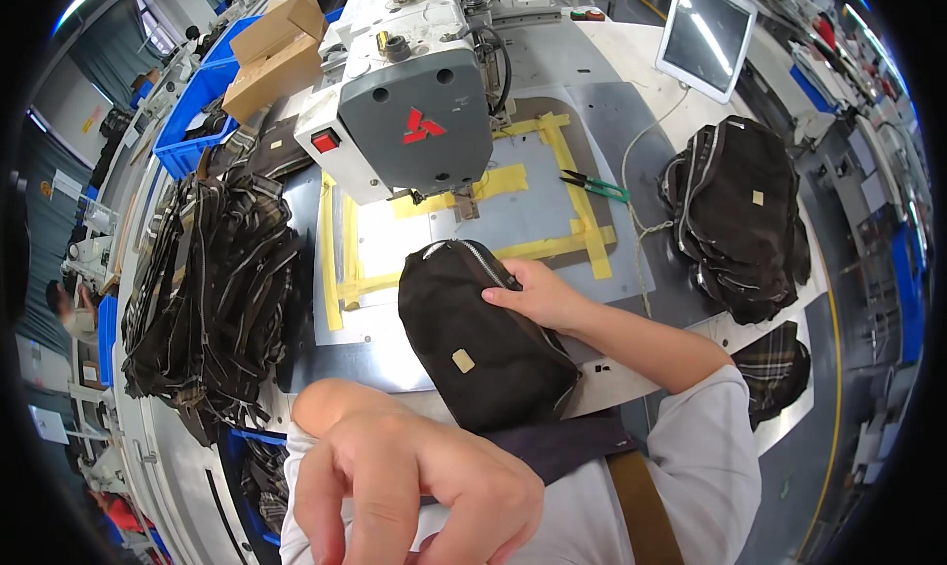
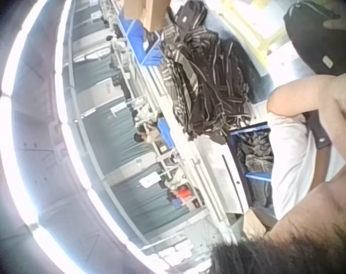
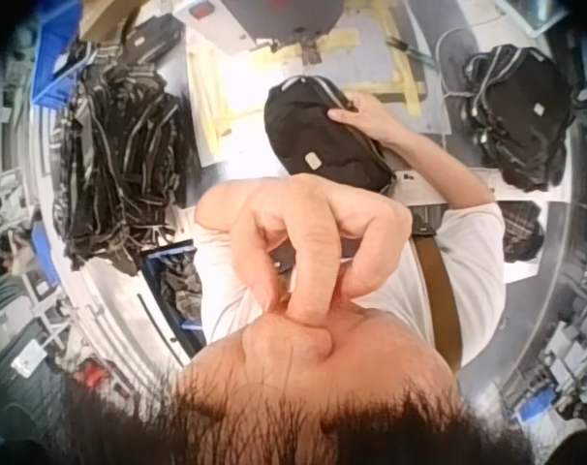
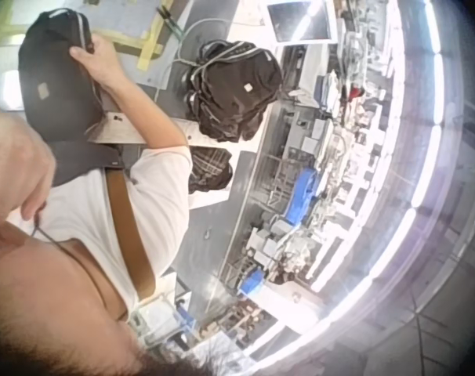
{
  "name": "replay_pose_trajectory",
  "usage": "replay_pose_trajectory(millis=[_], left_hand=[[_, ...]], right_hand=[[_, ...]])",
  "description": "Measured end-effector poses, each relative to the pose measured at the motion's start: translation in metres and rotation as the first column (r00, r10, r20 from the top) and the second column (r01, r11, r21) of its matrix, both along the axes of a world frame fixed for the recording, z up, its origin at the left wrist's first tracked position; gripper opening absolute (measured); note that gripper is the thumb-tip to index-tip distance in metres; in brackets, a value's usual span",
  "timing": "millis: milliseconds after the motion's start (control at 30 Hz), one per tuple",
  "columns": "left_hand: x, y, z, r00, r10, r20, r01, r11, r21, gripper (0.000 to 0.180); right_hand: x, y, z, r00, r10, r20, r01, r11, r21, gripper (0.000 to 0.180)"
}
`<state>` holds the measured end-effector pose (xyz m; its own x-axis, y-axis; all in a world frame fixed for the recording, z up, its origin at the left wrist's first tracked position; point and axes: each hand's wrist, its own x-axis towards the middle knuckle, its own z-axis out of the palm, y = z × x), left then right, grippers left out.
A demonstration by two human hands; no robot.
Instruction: The person operates an industrial sewing machine to stitch the edges of dark fabric bags. They repeatedly align the bag under the needle, sew a short seam, and then trim the excess thread with scissors before moving to the next bag.
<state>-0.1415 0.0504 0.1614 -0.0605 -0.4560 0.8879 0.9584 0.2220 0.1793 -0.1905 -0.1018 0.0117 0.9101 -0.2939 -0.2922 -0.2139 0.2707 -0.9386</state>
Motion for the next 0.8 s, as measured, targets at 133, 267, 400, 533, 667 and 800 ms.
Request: replay_pose_trajectory(millis=[133,267,400,533,667,800], left_hand=[[-0.005,-0.009,-0.001,0.997,0.055,-0.054,-0.060,0.993,-0.101,0.027],[-0.011,-0.012,-0.004,0.996,0.032,-0.088,-0.044,0.990,-0.137,0.025],[-0.010,-0.010,-0.007,0.994,0.000,-0.106,-0.016,0.989,-0.148,0.023],[-0.010,-0.008,-0.007,0.993,-0.059,-0.101,0.047,0.992,-0.117,0.022],[-0.008,-0.007,-0.005,0.994,-0.064,-0.093,0.054,0.993,-0.103,0.021],[-0.003,-0.009,-0.005,0.998,-0.011,-0.065,0.005,0.994,-0.106,0.020]], right_hand=[[-0.001,0.001,0.004,1.000,-0.014,-0.012,0.013,1.000,-0.017,0.028],[0.000,-0.001,0.004,0.999,0.005,-0.037,-0.005,1.000,0.004,0.030],[0.000,-0.001,-0.001,1.000,-0.007,-0.013,0.007,1.000,-0.020,0.030],[0.000,0.000,-0.004,0.999,-0.006,-0.042,0.004,0.999,-0.053,0.029],[0.001,0.002,0.002,0.999,0.009,-0.035,-0.010,1.000,-0.029,0.029],[0.001,0.002,0.008,0.998,0.009,-0.056,-0.012,0.999,-0.049,0.029]])
